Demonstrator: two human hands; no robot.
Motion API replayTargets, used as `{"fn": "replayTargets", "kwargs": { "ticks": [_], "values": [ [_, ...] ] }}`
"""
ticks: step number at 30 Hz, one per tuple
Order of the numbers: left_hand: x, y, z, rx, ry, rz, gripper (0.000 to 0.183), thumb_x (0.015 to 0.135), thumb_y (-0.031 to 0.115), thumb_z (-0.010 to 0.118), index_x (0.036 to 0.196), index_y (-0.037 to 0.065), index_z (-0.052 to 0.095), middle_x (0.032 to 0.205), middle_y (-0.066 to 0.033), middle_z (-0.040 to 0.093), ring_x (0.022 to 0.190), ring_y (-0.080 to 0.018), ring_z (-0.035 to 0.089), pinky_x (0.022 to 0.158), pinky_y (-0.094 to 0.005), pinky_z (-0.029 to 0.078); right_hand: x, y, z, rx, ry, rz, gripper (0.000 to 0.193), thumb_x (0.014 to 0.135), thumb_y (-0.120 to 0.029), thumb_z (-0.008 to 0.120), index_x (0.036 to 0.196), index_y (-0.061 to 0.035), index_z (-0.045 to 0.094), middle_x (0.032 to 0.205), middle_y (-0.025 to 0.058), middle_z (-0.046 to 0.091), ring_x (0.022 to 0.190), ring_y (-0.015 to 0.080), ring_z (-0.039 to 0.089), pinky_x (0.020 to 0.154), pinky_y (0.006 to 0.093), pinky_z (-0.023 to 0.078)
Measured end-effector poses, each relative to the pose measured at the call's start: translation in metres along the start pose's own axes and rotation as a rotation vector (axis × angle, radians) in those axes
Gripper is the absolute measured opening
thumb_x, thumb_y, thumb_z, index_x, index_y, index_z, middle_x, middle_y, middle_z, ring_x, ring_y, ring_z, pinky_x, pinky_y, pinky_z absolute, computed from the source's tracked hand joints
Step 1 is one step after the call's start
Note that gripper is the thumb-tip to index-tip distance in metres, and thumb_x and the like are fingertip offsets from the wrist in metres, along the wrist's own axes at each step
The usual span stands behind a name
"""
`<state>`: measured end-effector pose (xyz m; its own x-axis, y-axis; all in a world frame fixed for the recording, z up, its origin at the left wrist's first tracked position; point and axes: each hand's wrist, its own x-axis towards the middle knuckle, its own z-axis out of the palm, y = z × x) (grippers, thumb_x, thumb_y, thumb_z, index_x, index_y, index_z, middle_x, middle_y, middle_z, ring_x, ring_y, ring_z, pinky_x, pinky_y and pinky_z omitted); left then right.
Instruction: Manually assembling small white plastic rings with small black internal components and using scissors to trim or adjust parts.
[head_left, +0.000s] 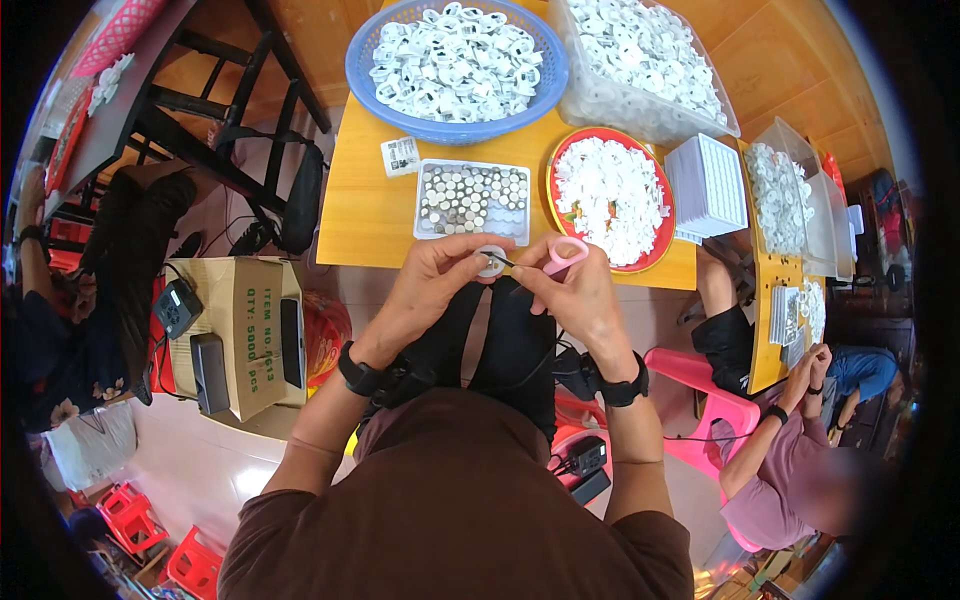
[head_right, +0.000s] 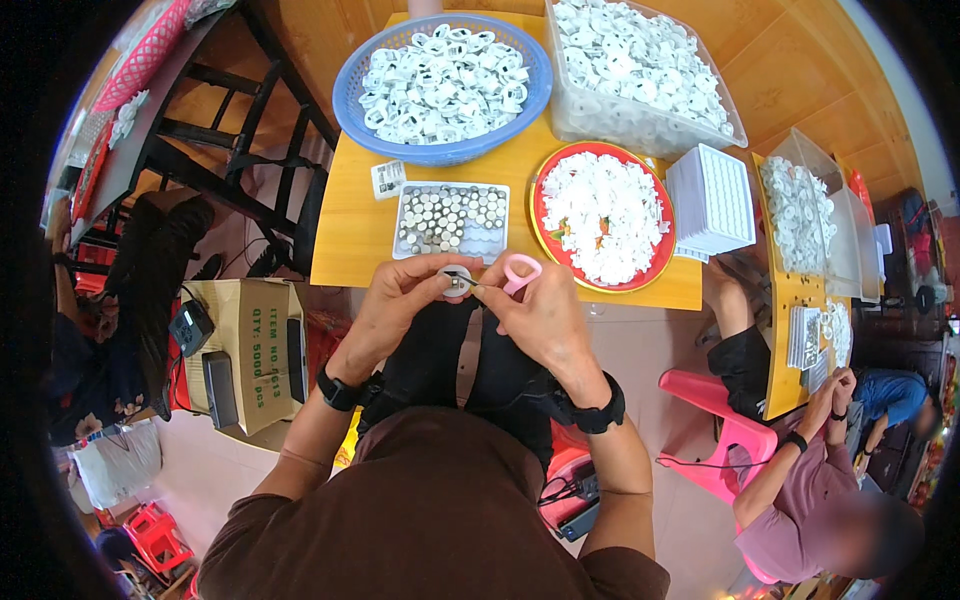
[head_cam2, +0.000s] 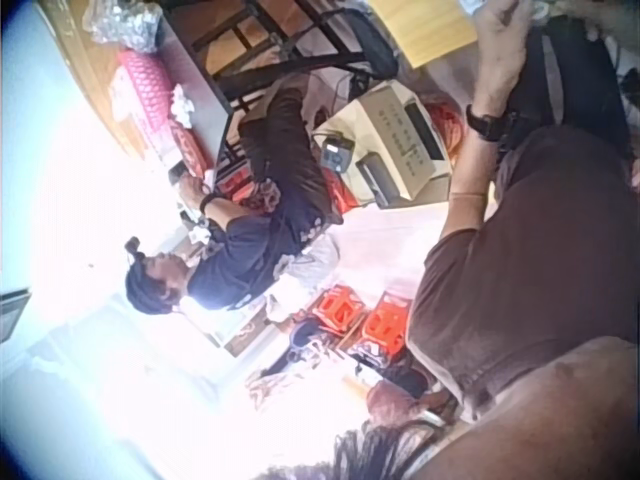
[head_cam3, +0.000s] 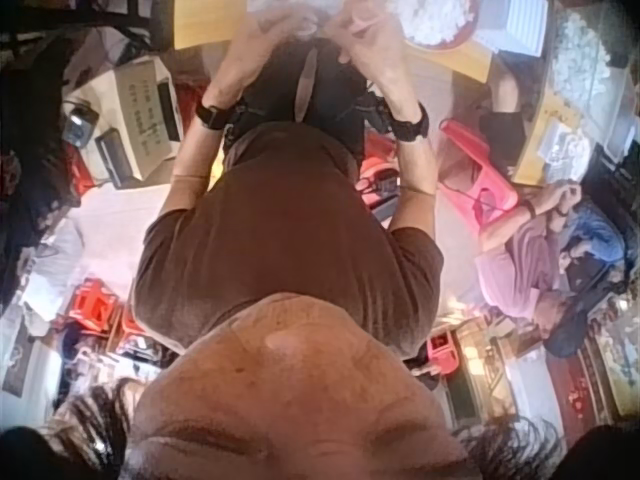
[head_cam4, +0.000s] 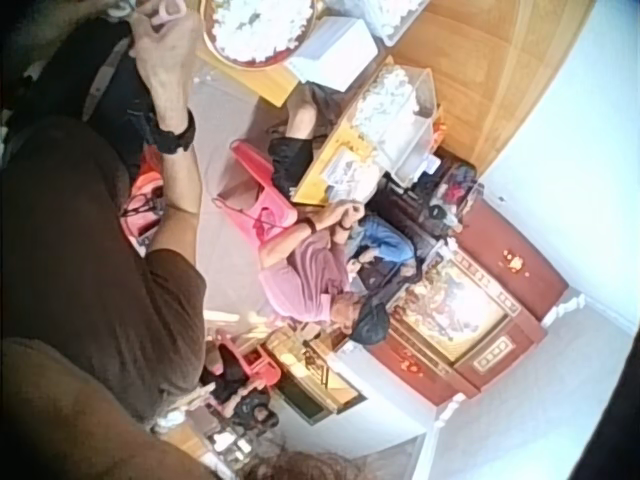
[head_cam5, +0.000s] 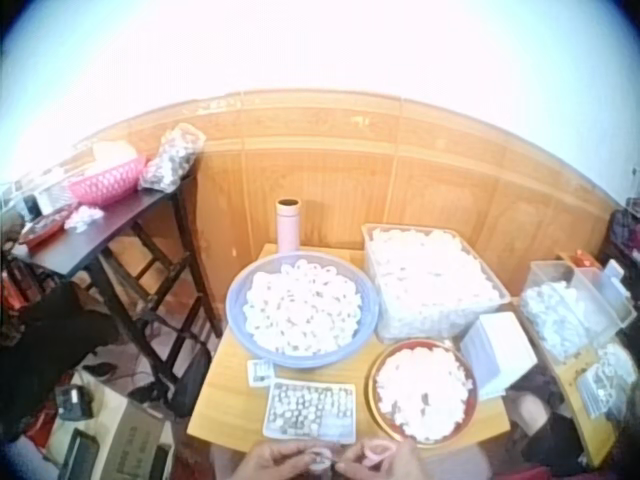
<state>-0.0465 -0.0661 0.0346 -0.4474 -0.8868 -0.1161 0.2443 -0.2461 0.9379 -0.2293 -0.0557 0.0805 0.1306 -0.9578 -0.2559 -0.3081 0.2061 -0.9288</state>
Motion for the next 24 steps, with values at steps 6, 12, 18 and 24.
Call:
{"fn": "replayTargets", "kwargs": {
  "ticks": [6, 12, 18, 24],
  "values": [
    [-0.001, -0.006, 0.005, 0.153, 0.079, 0.095, 0.025, 0.092, 0.003, 0.049, 0.114, -0.001, 0.059, 0.108, -0.0075, 0.063, 0.092, -0.0095, 0.058, 0.083, -0.0234, 0.048, -0.005, 0.007, 0.018, -0.301, 0.25, -0.315, 0.007, 0.073, -0.001, 0.063, 0.074, -0.0003, 0.056, 0.064, 0.0165, 0.054, 0.058, 0.0328, 0.055, 0.052, 0.0361, 0.041],
    [-0.006, -0.01, 0.006, 0.324, 0.144, 0.133, 0.027, 0.092, 0.002, 0.048, 0.116, 0.0, 0.059, 0.105, -0.0062, 0.064, 0.091, -0.0085, 0.057, 0.081, -0.0229, 0.047, -0.003, 0.011, 0.022, -0.238, 0.211, -0.294, 0.008, 0.073, -0.002, 0.062, 0.074, -0.0006, 0.054, 0.066, 0.0183, 0.054, 0.058, 0.0363, 0.053, 0.051, 0.0403, 0.038],
    [-0.005, -0.015, 0.01, 0.489, 0.184, 0.251, 0.025, 0.09, -0.001, 0.049, 0.113, -0.001, 0.06, 0.103, -0.0075, 0.064, 0.089, -0.0098, 0.058, 0.077, -0.0233, 0.047, -0.016, -0.002, 0.033, -0.598, 0.341, -0.407, 0.007, 0.075, -0.004, 0.062, 0.075, -0.0032, 0.055, 0.07, 0.0162, 0.056, 0.062, 0.0374, 0.055, 0.052, 0.043, 0.04],
    [-0.007, -0.014, 0.015, 0.575, 0.247, 0.318, 0.025, 0.09, -0.001, 0.048, 0.112, -0.001, 0.06, 0.104, -0.0081, 0.064, 0.09, -0.0109, 0.059, 0.078, -0.0239, 0.048, -0.014, 0.006, 0.027, -0.396, 0.302, -0.373, 0.007, 0.075, -0.004, 0.061, 0.076, -0.0023, 0.055, 0.07, 0.0157, 0.056, 0.063, 0.0376, 0.055, 0.054, 0.0423, 0.041]
  ]
}}
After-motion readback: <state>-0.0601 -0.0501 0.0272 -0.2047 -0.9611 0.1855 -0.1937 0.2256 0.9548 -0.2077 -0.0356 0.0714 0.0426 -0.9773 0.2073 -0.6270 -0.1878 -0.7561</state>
